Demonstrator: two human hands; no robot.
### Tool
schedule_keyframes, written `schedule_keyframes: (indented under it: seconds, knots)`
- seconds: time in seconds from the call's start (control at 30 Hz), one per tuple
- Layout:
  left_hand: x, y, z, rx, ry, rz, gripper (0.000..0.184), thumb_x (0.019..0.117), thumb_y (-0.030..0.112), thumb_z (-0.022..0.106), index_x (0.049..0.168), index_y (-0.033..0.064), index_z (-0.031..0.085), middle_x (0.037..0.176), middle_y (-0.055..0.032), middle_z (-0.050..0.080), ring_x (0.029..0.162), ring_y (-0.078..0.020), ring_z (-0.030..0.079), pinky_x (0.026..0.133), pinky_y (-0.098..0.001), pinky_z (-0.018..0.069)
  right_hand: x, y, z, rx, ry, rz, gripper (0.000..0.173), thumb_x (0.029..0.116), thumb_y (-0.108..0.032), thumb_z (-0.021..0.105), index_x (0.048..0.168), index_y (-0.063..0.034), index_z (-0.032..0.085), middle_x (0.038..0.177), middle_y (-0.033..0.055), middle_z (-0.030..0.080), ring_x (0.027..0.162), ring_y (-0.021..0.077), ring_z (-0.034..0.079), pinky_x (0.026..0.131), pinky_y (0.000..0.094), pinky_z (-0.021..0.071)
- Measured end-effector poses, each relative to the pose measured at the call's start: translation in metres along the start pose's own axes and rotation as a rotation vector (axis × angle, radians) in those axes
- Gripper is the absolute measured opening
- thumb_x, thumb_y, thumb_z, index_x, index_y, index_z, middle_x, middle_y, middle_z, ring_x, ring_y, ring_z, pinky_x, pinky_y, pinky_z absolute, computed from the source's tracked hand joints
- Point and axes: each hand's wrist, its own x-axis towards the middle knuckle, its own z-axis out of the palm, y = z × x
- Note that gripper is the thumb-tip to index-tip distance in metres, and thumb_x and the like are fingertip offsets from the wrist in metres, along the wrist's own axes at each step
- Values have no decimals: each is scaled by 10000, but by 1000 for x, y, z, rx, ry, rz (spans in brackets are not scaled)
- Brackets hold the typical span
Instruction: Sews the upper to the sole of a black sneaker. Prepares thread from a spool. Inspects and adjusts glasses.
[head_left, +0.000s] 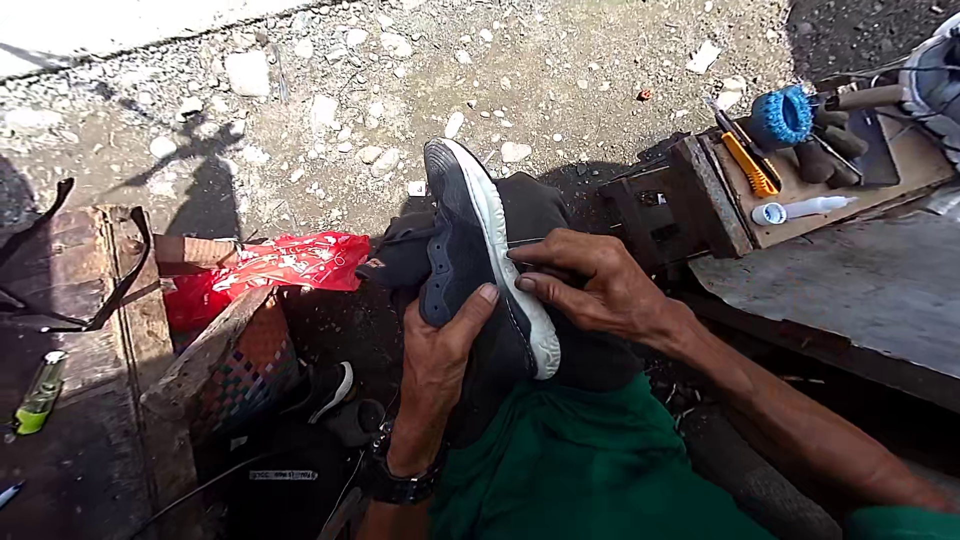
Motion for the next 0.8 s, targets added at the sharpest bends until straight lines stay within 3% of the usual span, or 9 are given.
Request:
schedule_keyframes:
  seconds: [0.1, 0.33, 0.8]
  knots:
    - [-1, -3, 3, 5, 23, 28, 184, 864, 49, 726, 1025, -13, 663, 881, -73, 746, 823, -148, 738, 790, -310, 632, 7, 1, 7, -121, 54, -10, 245, 1012, -278, 616, 1111, -143, 796, 854, -15, 683, 736, 51, 624, 622, 241, 518]
    - [0, -6, 3, -3, 40, 49, 167, 846, 36, 724, 999, -9, 672, 864, -74, 747, 810, -146, 740, 775, -305, 633, 14, 0, 9, -163, 82, -35, 209, 982, -212, 622, 1044, -127, 802, 832, -20, 690, 727, 51, 633, 599, 243, 512]
    - [0, -8, 4, -32, 47, 53, 168, 834, 21, 726, 991, -2, 671, 865, -61, 749, 816, -131, 738, 781, -299, 631, 16, -2, 5, -151, 55, -16, 207, 983, -209, 618, 1025, -124, 802, 825, -30, 712, 699, 30, 622, 601, 227, 506]
